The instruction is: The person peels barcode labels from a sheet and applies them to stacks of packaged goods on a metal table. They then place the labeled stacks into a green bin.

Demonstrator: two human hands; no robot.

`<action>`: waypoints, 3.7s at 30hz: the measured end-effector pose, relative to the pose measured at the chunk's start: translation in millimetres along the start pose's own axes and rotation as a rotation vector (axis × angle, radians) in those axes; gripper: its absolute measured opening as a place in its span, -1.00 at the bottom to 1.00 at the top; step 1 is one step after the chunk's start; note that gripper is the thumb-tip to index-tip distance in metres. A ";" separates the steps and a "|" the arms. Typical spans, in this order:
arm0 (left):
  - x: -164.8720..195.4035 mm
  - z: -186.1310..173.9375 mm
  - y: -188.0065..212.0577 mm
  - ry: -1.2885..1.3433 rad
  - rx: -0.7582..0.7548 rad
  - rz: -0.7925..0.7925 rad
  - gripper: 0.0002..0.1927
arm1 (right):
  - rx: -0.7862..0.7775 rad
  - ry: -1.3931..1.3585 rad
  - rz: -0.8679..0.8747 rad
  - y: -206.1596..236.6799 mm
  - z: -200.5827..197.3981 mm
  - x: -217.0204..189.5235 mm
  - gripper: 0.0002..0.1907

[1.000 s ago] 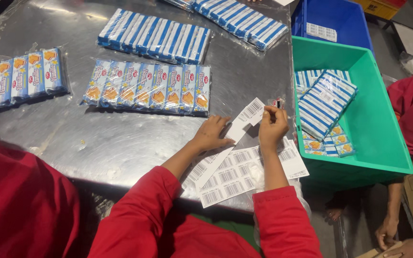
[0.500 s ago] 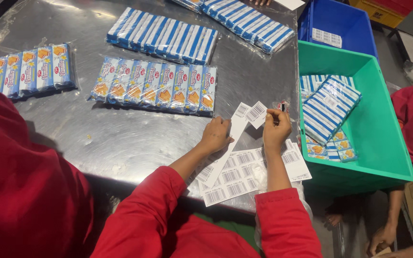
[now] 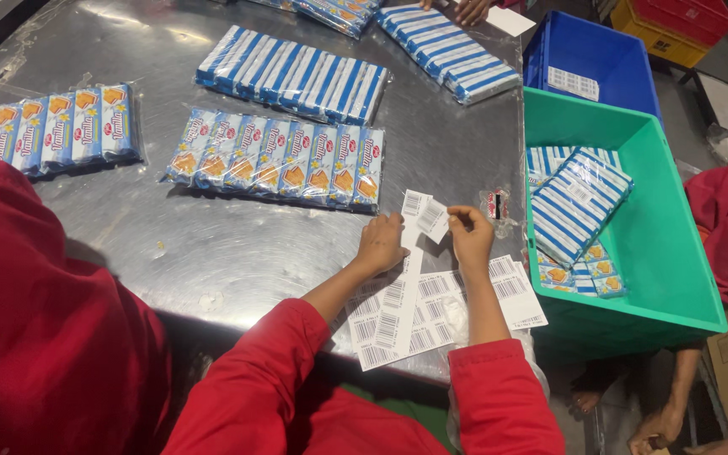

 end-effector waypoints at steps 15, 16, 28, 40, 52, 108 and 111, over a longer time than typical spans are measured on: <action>-31.0 15.8 -24.7 0.409 0.109 -0.071 -0.66 | -0.197 0.140 0.109 -14.1 29.1 34.8 -0.85; -27.4 13.7 -23.6 0.407 0.125 -0.040 -0.64 | -0.199 0.196 0.070 -13.9 27.9 33.1 -0.85; -20.9 19.5 -27.2 0.388 0.052 -0.071 -0.52 | -0.222 0.276 0.026 -13.7 16.3 29.0 -0.85; -22.6 22.7 -30.1 0.378 0.053 -0.053 -0.47 | -0.212 0.320 0.005 -15.1 16.6 31.9 -0.85; -8.3 5.7 -15.4 0.154 -0.005 -0.014 -0.41 | -0.242 0.387 -0.086 -9.9 24.8 19.3 -0.85; -6.1 35.2 -17.8 -0.115 -0.161 0.208 -0.11 | -0.172 0.125 0.451 20.6 16.7 -3.6 -0.44; -6.7 34.9 -19.1 -0.110 -0.163 0.201 -0.10 | -0.127 -0.003 0.517 20.9 17.4 13.7 -0.38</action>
Point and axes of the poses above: each hand's wrist, its own y-axis away from the middle knuckle, its own z-axis out of the palm, x = y × z, the point moved 8 cm from there along -y, towards the middle knuckle, and after that the axes turned 11 degrees about -y, right-handed, at the moved point
